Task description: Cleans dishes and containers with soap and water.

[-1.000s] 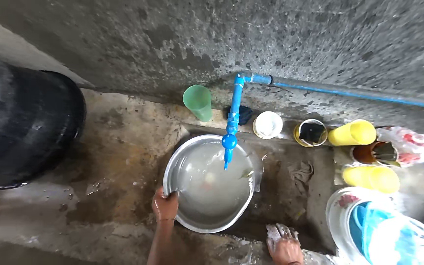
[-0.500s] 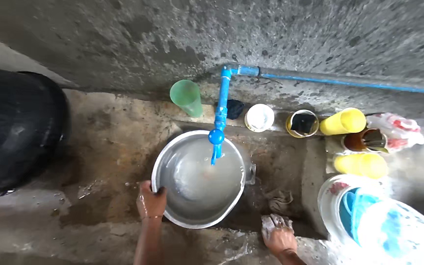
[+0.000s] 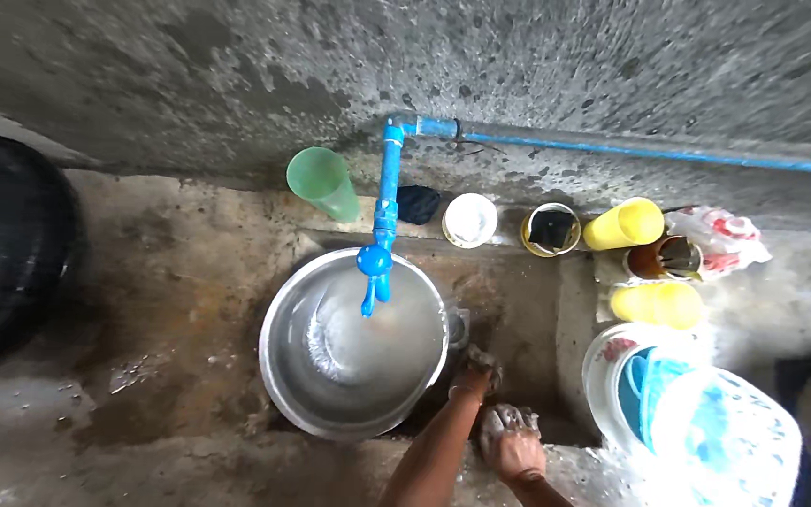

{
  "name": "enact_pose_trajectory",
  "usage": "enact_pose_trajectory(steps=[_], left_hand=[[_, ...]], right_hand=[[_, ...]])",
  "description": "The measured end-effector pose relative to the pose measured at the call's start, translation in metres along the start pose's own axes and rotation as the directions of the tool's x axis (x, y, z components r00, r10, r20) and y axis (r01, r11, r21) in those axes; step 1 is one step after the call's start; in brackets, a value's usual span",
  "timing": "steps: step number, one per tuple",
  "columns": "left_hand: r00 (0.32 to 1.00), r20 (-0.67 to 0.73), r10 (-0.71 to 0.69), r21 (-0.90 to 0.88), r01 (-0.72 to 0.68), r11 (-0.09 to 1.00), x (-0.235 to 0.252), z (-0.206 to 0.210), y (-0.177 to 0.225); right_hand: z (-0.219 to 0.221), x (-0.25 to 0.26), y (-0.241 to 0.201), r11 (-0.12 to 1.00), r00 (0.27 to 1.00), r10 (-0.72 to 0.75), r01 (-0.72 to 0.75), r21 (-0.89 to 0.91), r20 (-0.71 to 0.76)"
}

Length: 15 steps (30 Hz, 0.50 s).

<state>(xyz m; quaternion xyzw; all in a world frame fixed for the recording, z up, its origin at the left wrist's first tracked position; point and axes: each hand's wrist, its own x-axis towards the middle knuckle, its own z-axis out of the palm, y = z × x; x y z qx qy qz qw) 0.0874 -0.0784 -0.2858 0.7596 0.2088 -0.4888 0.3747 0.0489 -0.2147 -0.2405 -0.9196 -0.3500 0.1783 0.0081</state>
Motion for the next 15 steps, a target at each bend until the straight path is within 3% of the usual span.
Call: enact_pose_trajectory(steps=[4,6,9,13,15], left_hand=[[0.996,0.077,-0.046,0.068,0.041,0.997,-0.014,-0.012,0.013],[0.996,0.073,-0.044,0.097,0.037,0.995,-0.024,-0.031,0.027],[0.997,-0.024,0.071,-0.011,-0.071,0.997,-0.050,-0.066,0.063],[0.928,-0.280,0.245,-0.187,-0.303,0.935,-0.067,-0.098,0.108],[0.918,-0.312,0.244,-0.204,-0.316,0.927,-0.067,-0.105,0.122]], right_hand=[[0.000,0.000,0.001,1.000,1.000,-0.008,0.008,0.025,-0.004],[-0.006,0.001,0.001,0.999,0.993,0.015,-0.021,0.046,0.117],[-0.022,0.006,0.000,0.993,0.912,0.066,-0.102,0.068,0.405],[-0.037,0.014,-0.005,0.986,0.801,0.127,-0.166,0.014,0.585],[-0.048,0.019,-0.008,0.978,0.743,0.166,-0.208,-0.011,0.648]])
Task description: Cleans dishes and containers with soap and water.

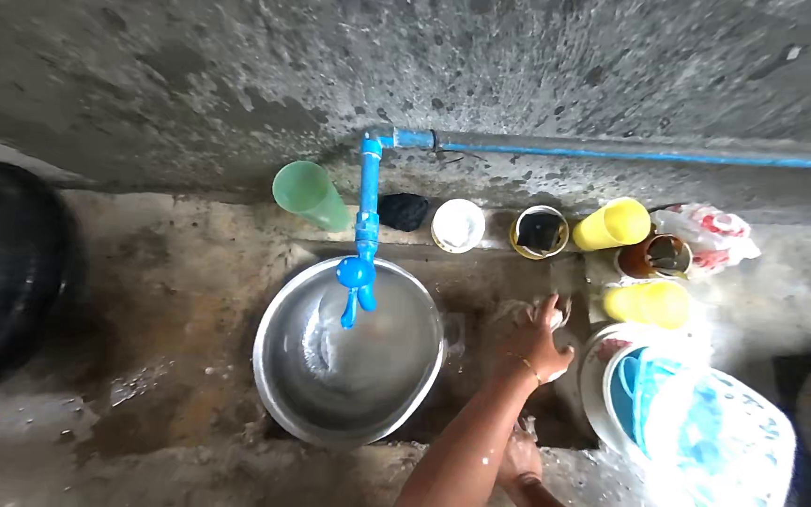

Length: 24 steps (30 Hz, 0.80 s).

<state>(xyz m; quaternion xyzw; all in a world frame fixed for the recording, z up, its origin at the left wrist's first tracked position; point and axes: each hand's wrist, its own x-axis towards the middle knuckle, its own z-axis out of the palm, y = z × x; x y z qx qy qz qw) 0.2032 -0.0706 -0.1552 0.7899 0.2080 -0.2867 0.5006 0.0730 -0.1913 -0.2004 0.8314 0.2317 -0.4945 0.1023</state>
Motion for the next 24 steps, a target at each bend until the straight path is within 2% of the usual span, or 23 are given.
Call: enact_pose_trajectory(steps=[3,5,7,9,10,13,15,18,19,21,24], left_hand=[[1.000,0.011,-0.005,-0.018,0.005,1.000,-0.002,0.003,-0.005],[0.998,-0.054,0.041,-0.100,-0.046,0.994,-0.011,0.013,-0.033],[0.986,-0.163,0.028,-0.161,-0.055,0.985,-0.028,0.022,-0.070],[0.954,-0.293,-0.058,-0.182,0.004,0.983,-0.047,0.028,-0.113],[0.928,-0.351,-0.124,-0.203,0.054,0.978,-0.058,0.029,-0.135],[0.790,-0.487,-0.373,-0.255,0.280,0.926,-0.082,0.013,-0.195],[0.668,-0.546,-0.505,-0.308,0.401,0.863,-0.090,-0.010,-0.231],[0.476,-0.675,-0.565,-0.399,0.409,0.821,-0.086,-0.042,-0.265],[0.443,-0.706,-0.553,-0.389,0.409,0.825,-0.082,-0.053,-0.270],[0.470,-0.728,-0.499,-0.338,0.387,0.858,-0.069,-0.071,-0.273],[0.617,-0.660,-0.429,-0.221,0.387,0.895,-0.037,-0.083,-0.273]], right_hand=[[0.003,0.003,0.000,1.000,1.000,0.001,-0.002,-0.023,-0.006],[0.013,0.009,0.004,0.999,0.999,-0.029,0.027,-0.047,-0.044],[0.025,0.011,0.008,0.996,0.979,-0.087,0.080,-0.045,-0.187],[0.034,0.013,0.011,0.988,0.919,-0.155,0.143,-0.060,-0.361],[0.036,0.014,0.011,0.986,0.900,-0.169,0.159,-0.058,-0.401],[0.037,0.016,0.010,0.989,0.912,-0.143,0.118,-0.090,-0.384],[0.038,0.015,0.009,0.989,0.904,-0.138,0.104,-0.105,-0.405],[0.035,0.013,0.009,0.990,0.913,-0.128,0.097,-0.100,-0.387],[0.035,0.013,0.008,0.990,0.917,-0.126,0.095,-0.101,-0.378],[0.036,0.013,0.009,0.989,0.913,-0.138,0.105,-0.106,-0.384],[0.037,0.013,0.008,0.984,0.877,-0.171,0.128,-0.124,-0.449]])
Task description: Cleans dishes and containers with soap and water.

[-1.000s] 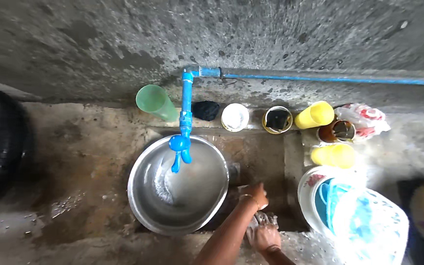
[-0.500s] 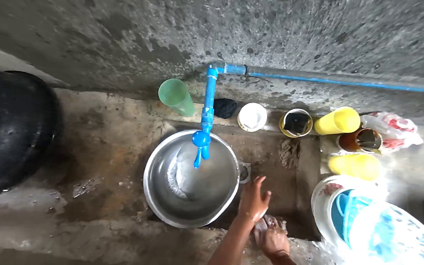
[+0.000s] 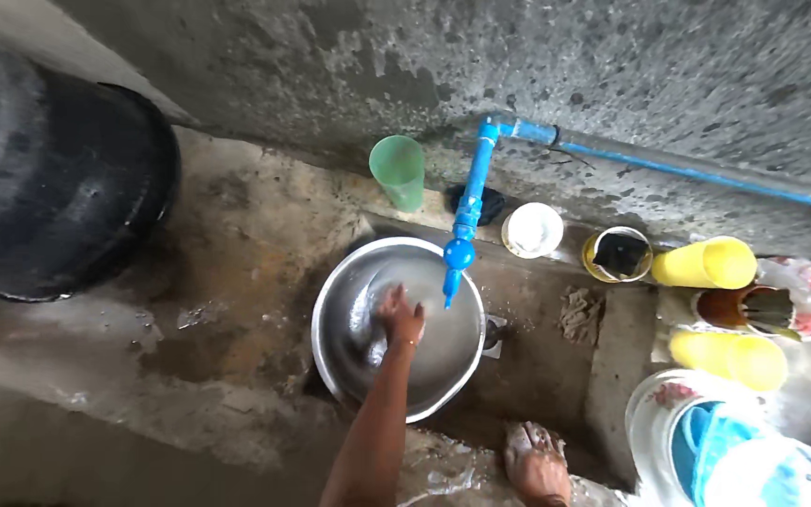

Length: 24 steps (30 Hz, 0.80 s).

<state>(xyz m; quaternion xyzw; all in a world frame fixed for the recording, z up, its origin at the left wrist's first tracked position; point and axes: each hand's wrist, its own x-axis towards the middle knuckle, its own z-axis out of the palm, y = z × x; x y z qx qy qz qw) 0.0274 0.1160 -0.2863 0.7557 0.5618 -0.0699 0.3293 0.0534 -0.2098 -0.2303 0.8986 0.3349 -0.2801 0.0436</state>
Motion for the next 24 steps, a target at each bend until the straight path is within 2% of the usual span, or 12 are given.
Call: enact_pose_trajectory(steps=[4,7,12,15,18,19,21,24], left_hand=[[0.968,0.249,0.017,0.129,-0.050,0.990,0.006,0.023,0.026],[0.949,0.314,0.014,0.111,-0.051,0.993,-0.008,0.034,0.029],[0.956,0.288,0.054,-0.200,0.005,0.980,-0.043,0.034,0.001],[0.960,0.279,0.007,-0.449,0.124,0.885,-0.053,0.034,-0.016],[0.962,0.263,-0.078,-0.693,0.245,0.678,-0.060,0.033,-0.021],[0.964,0.252,-0.087,-0.709,0.245,0.661,-0.060,0.030,-0.020],[0.976,0.204,-0.069,-0.638,0.186,0.747,-0.059,0.024,-0.018],[0.988,0.154,0.019,-0.398,0.045,0.916,-0.045,0.008,-0.009]], right_hand=[[-0.003,0.000,-0.001,1.000,1.000,0.002,-0.002,0.011,0.010],[-0.010,0.001,-0.004,0.998,0.990,0.061,-0.062,0.006,0.126],[-0.013,0.002,-0.007,0.995,0.982,0.097,-0.094,-0.025,0.163],[-0.019,0.006,-0.009,0.995,0.965,0.089,-0.098,0.026,0.247],[-0.001,0.002,-0.002,0.999,0.998,0.038,-0.039,0.001,0.050],[0.001,0.001,0.000,1.000,1.000,0.028,-0.028,-0.001,0.003],[0.002,0.000,0.001,1.000,1.000,0.027,-0.027,0.003,0.007],[0.002,0.001,0.001,1.000,1.000,0.013,-0.013,-0.007,0.008]])
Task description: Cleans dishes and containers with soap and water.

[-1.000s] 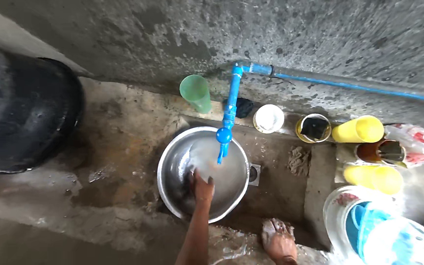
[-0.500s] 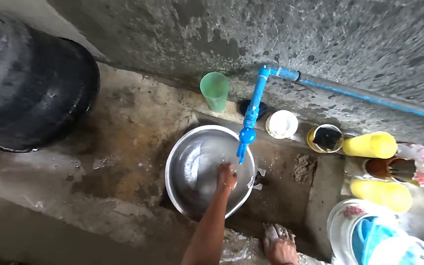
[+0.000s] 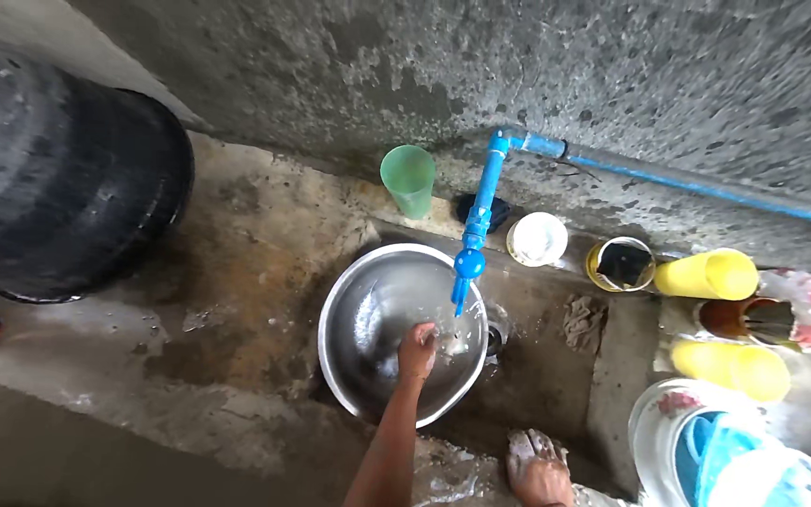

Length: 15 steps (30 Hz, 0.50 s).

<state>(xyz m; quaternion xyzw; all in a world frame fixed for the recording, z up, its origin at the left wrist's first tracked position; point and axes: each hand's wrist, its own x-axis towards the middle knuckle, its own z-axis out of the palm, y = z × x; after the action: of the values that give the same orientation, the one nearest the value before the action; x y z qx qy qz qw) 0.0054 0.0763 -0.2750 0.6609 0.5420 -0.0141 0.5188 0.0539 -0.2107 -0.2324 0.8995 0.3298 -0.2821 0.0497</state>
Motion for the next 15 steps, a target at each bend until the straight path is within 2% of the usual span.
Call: enact_pose_trajectory(steps=[3,5,8,9,10,12,14,15], left_hand=[[0.999,-0.030,0.028,0.163,-0.023,0.986,0.028,-0.005,0.015],[0.999,-0.034,0.025,0.272,-0.015,0.962,0.047,0.000,0.021],[0.997,0.079,0.018,0.444,-0.051,0.895,0.067,0.021,0.027],[0.993,0.117,0.012,0.476,-0.066,0.877,0.068,0.029,0.029],[0.990,0.139,0.001,0.494,-0.070,0.866,0.065,0.036,0.031],[0.986,0.161,-0.049,0.513,-0.041,0.857,0.051,0.048,0.035],[0.981,0.174,-0.089,0.513,-0.013,0.858,0.036,0.058,0.029],[0.978,0.182,-0.099,0.509,-0.008,0.860,0.028,0.060,0.025]], right_hand=[[-0.007,0.001,-0.004,0.999,0.996,0.037,-0.039,0.017,0.085],[-0.007,-0.001,-0.004,1.000,1.000,0.017,-0.018,0.013,0.024],[-0.011,-0.003,-0.004,0.999,1.000,0.013,-0.014,0.039,0.009],[-0.010,-0.002,-0.004,0.999,1.000,0.009,-0.009,0.033,0.000],[-0.012,-0.001,-0.005,0.999,0.998,0.023,-0.024,0.027,0.052],[-0.019,0.003,-0.011,0.997,0.970,0.074,-0.076,0.001,0.229],[0.005,0.001,-0.009,0.998,0.996,0.060,-0.059,-0.017,0.058],[-0.008,0.002,-0.014,0.997,0.980,0.079,-0.075,-0.028,0.181]])
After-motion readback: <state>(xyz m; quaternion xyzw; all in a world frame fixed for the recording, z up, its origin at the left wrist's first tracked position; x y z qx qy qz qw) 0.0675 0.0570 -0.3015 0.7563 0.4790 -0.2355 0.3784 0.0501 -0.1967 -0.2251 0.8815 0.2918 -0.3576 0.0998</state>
